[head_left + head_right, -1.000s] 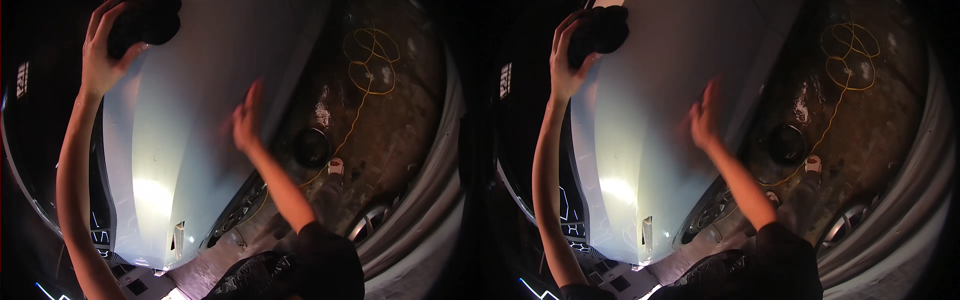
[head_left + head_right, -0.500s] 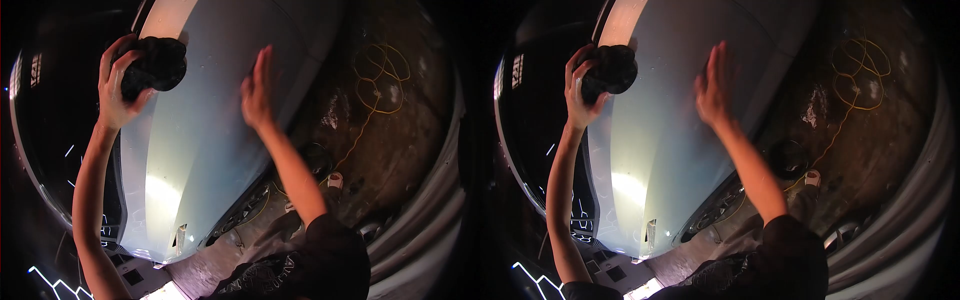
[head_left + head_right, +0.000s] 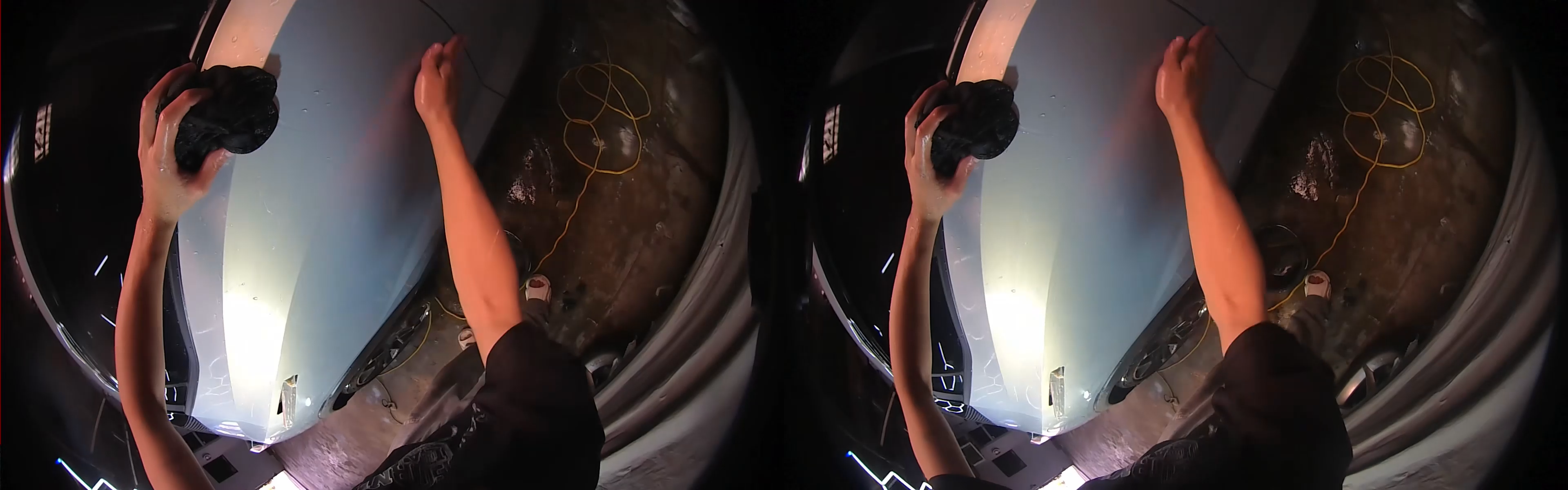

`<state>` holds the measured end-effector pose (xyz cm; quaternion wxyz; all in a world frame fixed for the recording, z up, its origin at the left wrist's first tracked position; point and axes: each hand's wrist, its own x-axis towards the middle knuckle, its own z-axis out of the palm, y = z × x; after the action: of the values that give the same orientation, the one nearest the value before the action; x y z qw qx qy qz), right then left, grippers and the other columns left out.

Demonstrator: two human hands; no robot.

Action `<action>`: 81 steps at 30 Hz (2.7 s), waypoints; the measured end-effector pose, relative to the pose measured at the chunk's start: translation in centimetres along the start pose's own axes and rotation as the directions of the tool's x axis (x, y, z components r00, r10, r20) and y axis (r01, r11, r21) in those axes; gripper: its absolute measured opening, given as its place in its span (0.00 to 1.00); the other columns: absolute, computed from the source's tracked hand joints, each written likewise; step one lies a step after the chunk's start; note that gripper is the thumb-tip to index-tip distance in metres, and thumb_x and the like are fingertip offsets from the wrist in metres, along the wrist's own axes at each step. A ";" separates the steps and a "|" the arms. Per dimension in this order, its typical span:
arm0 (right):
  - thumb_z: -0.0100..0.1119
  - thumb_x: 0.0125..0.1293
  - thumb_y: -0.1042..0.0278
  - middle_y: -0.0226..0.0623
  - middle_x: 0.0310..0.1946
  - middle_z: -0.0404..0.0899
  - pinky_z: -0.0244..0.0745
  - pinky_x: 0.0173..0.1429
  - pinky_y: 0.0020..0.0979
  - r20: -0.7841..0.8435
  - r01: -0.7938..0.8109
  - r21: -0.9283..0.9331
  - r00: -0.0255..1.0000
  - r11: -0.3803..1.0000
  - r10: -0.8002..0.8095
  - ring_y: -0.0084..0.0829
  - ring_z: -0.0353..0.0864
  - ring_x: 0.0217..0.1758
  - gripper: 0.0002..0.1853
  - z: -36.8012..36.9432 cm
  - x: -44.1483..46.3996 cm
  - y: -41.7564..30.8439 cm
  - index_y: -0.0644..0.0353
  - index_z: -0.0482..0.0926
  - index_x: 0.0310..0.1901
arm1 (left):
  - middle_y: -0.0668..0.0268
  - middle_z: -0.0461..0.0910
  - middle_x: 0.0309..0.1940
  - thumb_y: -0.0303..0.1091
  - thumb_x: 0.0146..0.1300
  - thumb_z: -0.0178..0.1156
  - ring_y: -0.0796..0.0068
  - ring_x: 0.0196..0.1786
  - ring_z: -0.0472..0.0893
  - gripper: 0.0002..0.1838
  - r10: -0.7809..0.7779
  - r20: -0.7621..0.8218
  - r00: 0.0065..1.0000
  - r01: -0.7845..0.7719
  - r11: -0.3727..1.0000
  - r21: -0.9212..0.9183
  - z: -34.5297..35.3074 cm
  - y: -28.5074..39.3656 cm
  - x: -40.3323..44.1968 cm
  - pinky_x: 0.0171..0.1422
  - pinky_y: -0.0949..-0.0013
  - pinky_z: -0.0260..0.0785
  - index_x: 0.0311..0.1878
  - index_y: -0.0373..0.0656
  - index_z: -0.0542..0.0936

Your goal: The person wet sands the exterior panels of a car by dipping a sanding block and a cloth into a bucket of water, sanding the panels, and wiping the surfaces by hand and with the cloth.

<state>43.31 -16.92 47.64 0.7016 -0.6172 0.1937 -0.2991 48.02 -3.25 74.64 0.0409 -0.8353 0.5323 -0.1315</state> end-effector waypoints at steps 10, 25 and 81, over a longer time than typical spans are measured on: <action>0.36 0.81 0.49 0.56 0.81 0.40 0.37 0.83 0.50 0.164 -0.485 0.499 0.867 0.719 0.471 0.52 0.38 0.85 0.38 -2.6 7.1 9.2 0.66 0.40 0.79 | 0.42 0.66 0.68 0.30 0.46 0.69 0.42 0.66 0.73 0.33 0.032 0.024 0.999 -0.032 0.999 -0.012 -0.4 -0.2 -0.1 0.70 0.49 0.67 0.60 0.44 0.73; 0.32 0.80 0.49 0.50 0.82 0.42 0.35 0.82 0.57 0.066 -0.520 -0.086 0.848 0.850 0.526 0.47 0.39 0.85 0.35 -3.5 5.3 9.7 0.63 0.46 0.79 | 0.36 0.62 0.69 0.44 0.56 0.67 0.36 0.70 0.67 0.30 -0.036 0.062 0.997 0.035 0.999 0.021 -0.3 -1.3 -3.3 0.70 0.43 0.66 0.61 0.48 0.69; 0.35 0.81 0.49 0.53 0.80 0.48 0.37 0.83 0.50 -0.148 -0.274 -0.196 0.957 0.941 0.248 0.47 0.42 0.84 0.34 -6.5 0.8 26.5 0.64 0.52 0.78 | 0.38 0.65 0.69 0.53 0.69 0.60 0.38 0.70 0.67 0.38 0.096 0.111 0.989 -0.116 0.976 0.182 -1.7 -2.7 -2.9 0.73 0.39 0.62 0.72 0.44 0.59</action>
<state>44.54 -20.79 20.68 0.6515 -0.6387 0.3471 -0.2173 48.81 0.67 76.29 0.1537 -0.8036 0.5585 -0.1364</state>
